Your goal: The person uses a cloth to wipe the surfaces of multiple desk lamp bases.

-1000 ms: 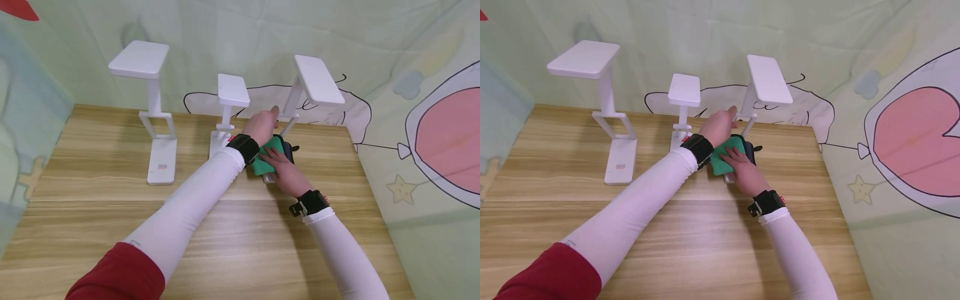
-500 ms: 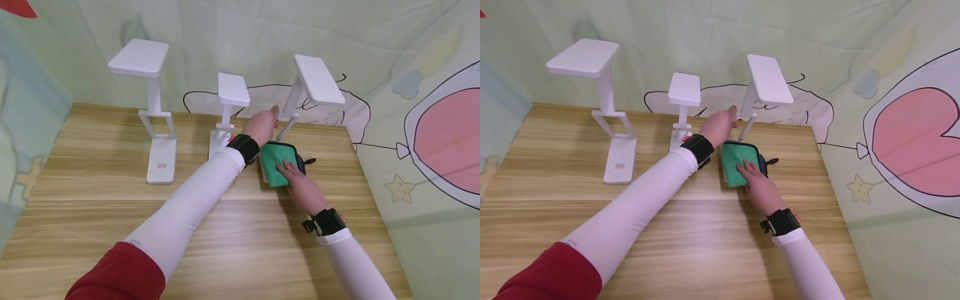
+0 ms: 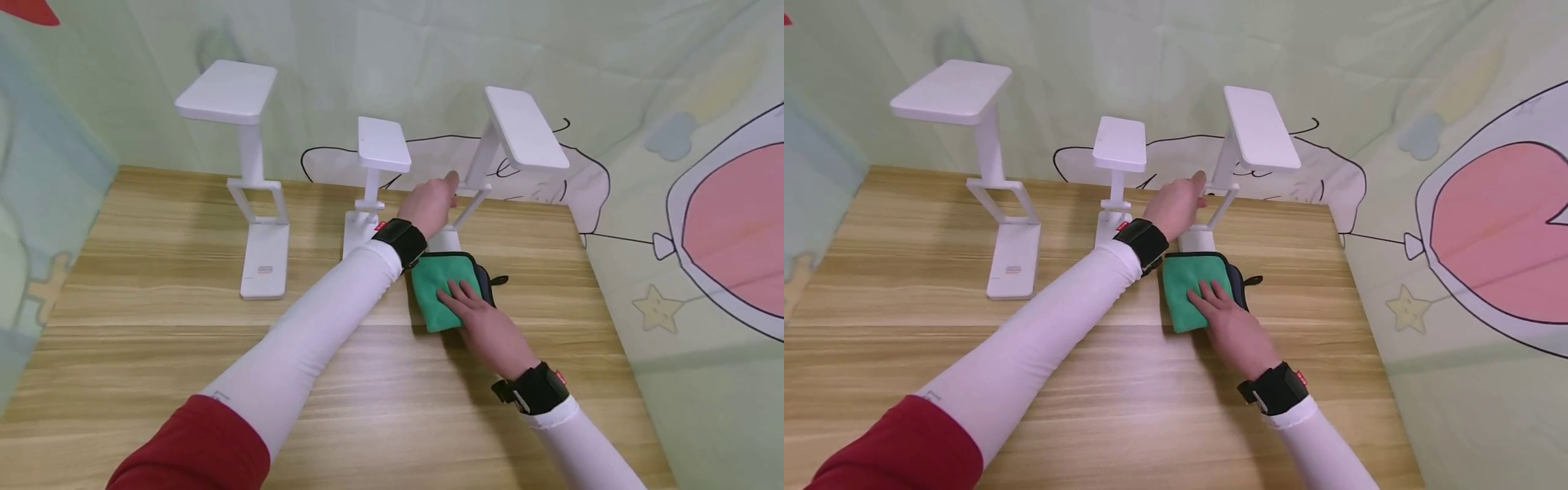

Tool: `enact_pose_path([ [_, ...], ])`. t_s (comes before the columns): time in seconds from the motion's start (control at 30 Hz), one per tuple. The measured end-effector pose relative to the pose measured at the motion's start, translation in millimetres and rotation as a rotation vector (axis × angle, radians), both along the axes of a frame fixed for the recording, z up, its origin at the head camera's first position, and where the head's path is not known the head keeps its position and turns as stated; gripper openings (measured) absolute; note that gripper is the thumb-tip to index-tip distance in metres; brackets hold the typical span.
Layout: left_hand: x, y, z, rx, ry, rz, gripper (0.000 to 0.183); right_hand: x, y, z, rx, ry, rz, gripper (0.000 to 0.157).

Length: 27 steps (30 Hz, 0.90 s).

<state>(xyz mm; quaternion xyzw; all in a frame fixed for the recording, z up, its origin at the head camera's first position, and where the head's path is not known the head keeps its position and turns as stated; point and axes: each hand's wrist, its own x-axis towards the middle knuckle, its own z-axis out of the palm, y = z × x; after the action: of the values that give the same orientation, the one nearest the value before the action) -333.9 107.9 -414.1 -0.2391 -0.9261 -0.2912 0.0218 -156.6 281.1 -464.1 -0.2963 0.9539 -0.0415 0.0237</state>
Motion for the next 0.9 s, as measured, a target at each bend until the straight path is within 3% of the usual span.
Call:
enact_pose_path([
  [0.27,-0.1,0,-0.3,-0.005,0.022,-0.015,0.025,-43.7,-10,-7.3,-0.13,-0.048,0.075,0.061],
  [0.53,-0.4,0,-1.2,-0.018,0.021,-0.018,0.022,-81.2,-3,-13.1,-0.174,-0.098,0.049,0.065],
  [0.7,0.1,1,0.3,-0.025,0.017,-0.017,0.025,-86.6,7,-11.1,-0.161,-0.096,0.019,0.068],
  [0.9,0.1,0,0.3,-0.022,0.023,-0.009,0.024,-75.2,16,-6.1,-0.116,-0.064,-0.034,0.064],
])
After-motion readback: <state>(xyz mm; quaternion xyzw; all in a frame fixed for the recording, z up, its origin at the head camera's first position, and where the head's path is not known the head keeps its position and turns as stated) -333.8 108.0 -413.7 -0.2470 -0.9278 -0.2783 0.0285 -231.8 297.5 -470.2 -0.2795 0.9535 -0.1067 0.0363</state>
